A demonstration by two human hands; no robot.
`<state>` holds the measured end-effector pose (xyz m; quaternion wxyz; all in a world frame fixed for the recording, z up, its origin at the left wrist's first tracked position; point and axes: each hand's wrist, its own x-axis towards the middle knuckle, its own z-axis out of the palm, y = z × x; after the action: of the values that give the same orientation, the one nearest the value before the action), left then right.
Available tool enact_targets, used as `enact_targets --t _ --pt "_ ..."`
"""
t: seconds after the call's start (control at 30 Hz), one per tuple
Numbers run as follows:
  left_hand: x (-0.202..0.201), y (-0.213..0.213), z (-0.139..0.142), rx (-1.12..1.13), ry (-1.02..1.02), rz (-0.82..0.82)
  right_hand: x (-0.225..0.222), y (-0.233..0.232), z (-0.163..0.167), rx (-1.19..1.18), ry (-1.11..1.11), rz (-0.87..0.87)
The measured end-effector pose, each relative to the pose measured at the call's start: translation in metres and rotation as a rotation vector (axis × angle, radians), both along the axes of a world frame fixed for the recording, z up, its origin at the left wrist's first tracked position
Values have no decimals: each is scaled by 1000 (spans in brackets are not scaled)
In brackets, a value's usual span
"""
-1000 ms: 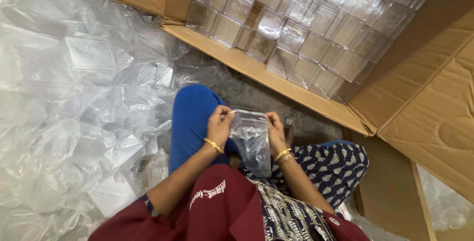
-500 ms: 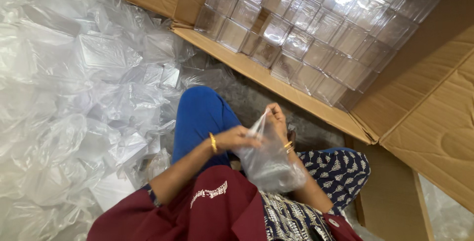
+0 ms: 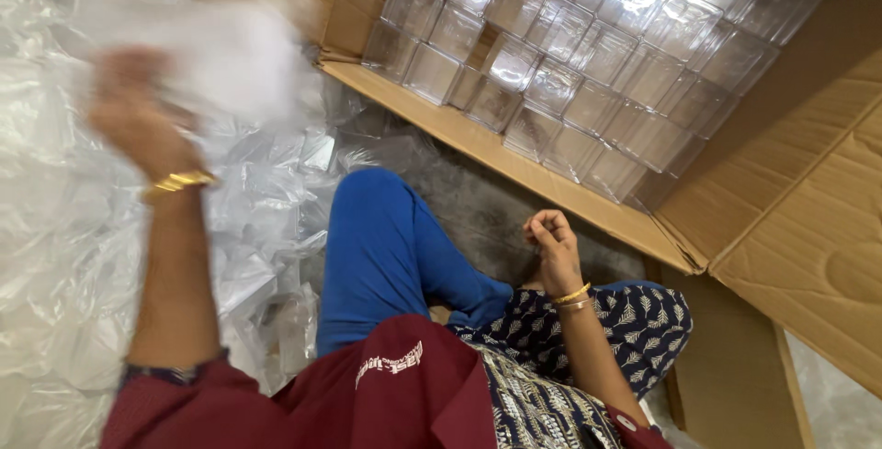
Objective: The person sits on the floor and repeatedly picks up clear plastic containers, places them into small plastic bags, and sets the bags aside. They also handle white foam inserts and arrange the containers inside a large cardboard box.
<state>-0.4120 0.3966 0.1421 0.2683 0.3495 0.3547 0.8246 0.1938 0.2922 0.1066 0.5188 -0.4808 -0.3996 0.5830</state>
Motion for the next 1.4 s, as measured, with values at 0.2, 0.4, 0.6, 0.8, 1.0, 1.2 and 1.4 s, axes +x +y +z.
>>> enact_targets --t 0.2,0.4,0.6,0.8,1.0,1.2,1.4 --pt "-116 11 58 -862 635 387 0 -11 -12 -29 8 21" --pt "-107 19 59 -1068 694 317 10 -15 -14 -29 8 -19" --pt "-105 24 61 -1121 686 316 26 -17 -22 -39 18 -47" --pt "-97 30 44 -1058 651 429 29 -20 -25 -56 -26 -46" --pt "-26 24 40 -517 652 857 28 -20 -24 -68 -58 -51" --pt "116 -7 58 51 944 727 21 -19 -22 -59 -62 -21" --pt "239 -14 81 146 1048 294 22 -21 -20 -77 -42 -35"
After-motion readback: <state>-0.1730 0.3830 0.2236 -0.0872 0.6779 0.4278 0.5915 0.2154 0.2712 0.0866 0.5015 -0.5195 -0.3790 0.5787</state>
